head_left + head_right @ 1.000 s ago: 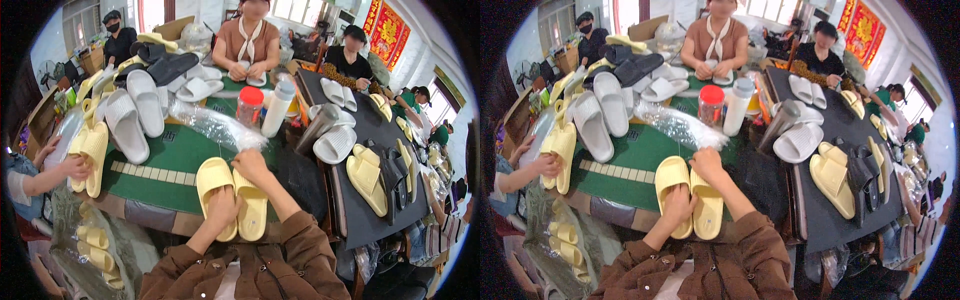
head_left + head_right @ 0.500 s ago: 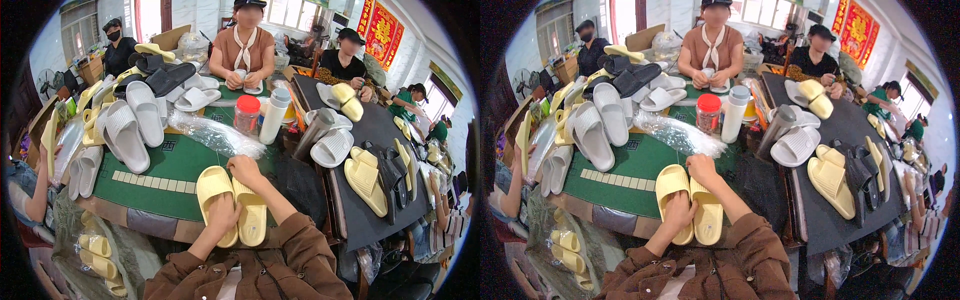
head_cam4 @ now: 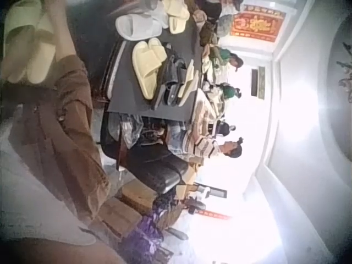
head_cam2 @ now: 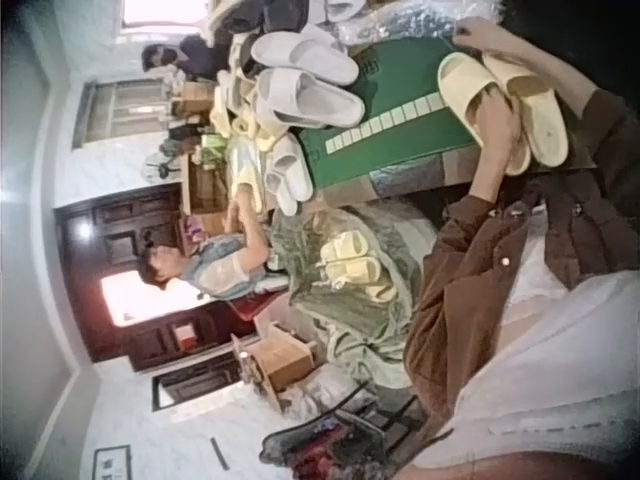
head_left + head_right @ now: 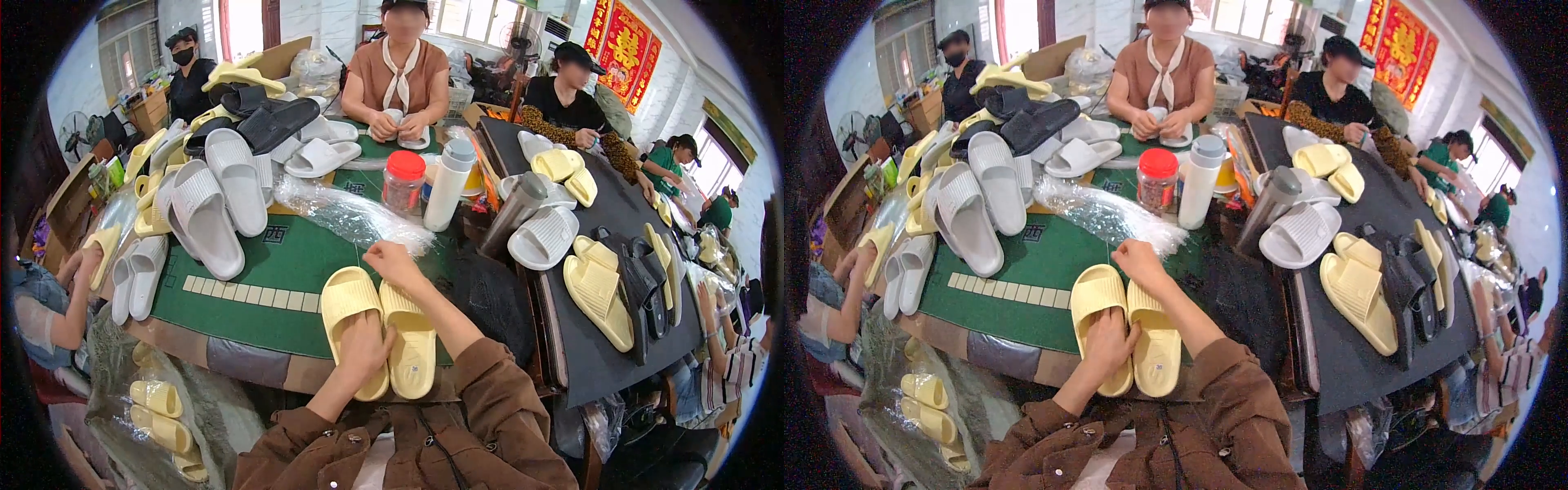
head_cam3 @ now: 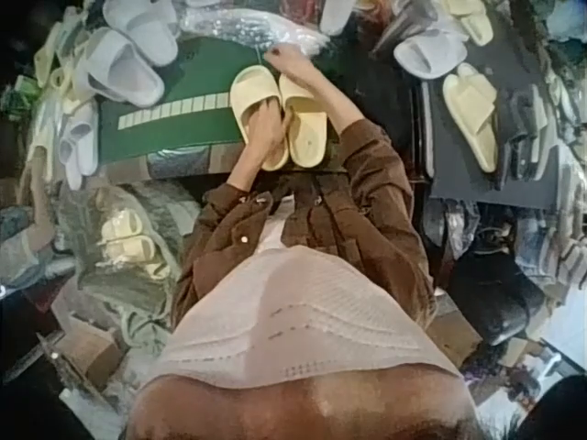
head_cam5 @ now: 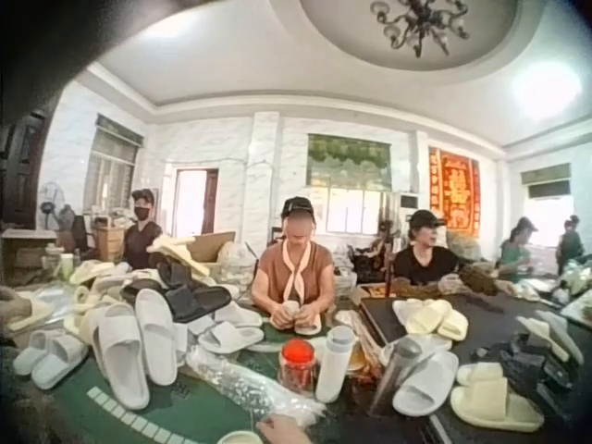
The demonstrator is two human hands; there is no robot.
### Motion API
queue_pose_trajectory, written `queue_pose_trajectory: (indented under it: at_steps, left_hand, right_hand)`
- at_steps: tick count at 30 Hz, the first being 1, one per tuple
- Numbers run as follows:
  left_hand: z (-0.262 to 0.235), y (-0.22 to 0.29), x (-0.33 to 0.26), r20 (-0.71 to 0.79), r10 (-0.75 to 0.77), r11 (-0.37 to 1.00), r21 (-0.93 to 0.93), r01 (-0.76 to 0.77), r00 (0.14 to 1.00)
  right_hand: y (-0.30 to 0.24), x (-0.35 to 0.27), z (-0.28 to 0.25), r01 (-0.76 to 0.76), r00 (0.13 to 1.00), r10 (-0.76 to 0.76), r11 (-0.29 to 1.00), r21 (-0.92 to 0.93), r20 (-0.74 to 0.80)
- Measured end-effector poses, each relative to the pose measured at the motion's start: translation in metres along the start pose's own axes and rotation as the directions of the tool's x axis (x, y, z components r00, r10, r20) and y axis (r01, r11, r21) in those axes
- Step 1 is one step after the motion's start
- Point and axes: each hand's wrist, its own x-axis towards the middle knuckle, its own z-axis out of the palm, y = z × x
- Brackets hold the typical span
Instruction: The person is cleaning and inspecting slippers during the manufacturing process.
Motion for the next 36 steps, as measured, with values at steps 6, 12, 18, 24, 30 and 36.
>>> queue_pose_trajectory:
  at_steps: [6,12,18,24,30,36]
  left_hand:
    - [0.001,-0.003,-0.001,-0.028,0.024,1.000,-0.002,-0.024,0.999]
    - [0.003,-0.004,0.000,-0.018,0.018,1.000,0.012,-0.018,1.000]
    - [-0.006,-0.004,0.001,0.100,-0.062,0.993,-0.095,0.072,0.993]
    - [-0.034,0.003,-0.016,-0.045,0.188,0.976,-0.100,-0.192,0.981]
    - [-0.060,0.003,-0.005,-0.277,0.247,0.939,-0.168,-0.300,0.928]
    - [-0.060,-0.012,0.069,-0.244,0.211,0.899,-0.331,-0.286,0.947]
  right_hand:
    - [-0.007,0.008,0.022,-0.060,0.989,0.076,0.990,-0.127,0.124]
    - [-0.006,0.003,0.015,-0.022,1.000,0.023,0.993,0.114,-0.009]
    - [-0.023,-0.012,-0.010,-0.088,0.993,0.109,0.947,0.309,-0.049]
    - [-0.018,-0.032,-0.029,0.067,0.981,-0.001,0.939,0.337,-0.192]
    - [-0.034,-0.052,-0.037,0.173,0.981,-0.125,0.912,0.372,-0.150]
    - [-0.029,-0.057,-0.019,0.216,0.973,-0.144,0.844,0.490,-0.182]
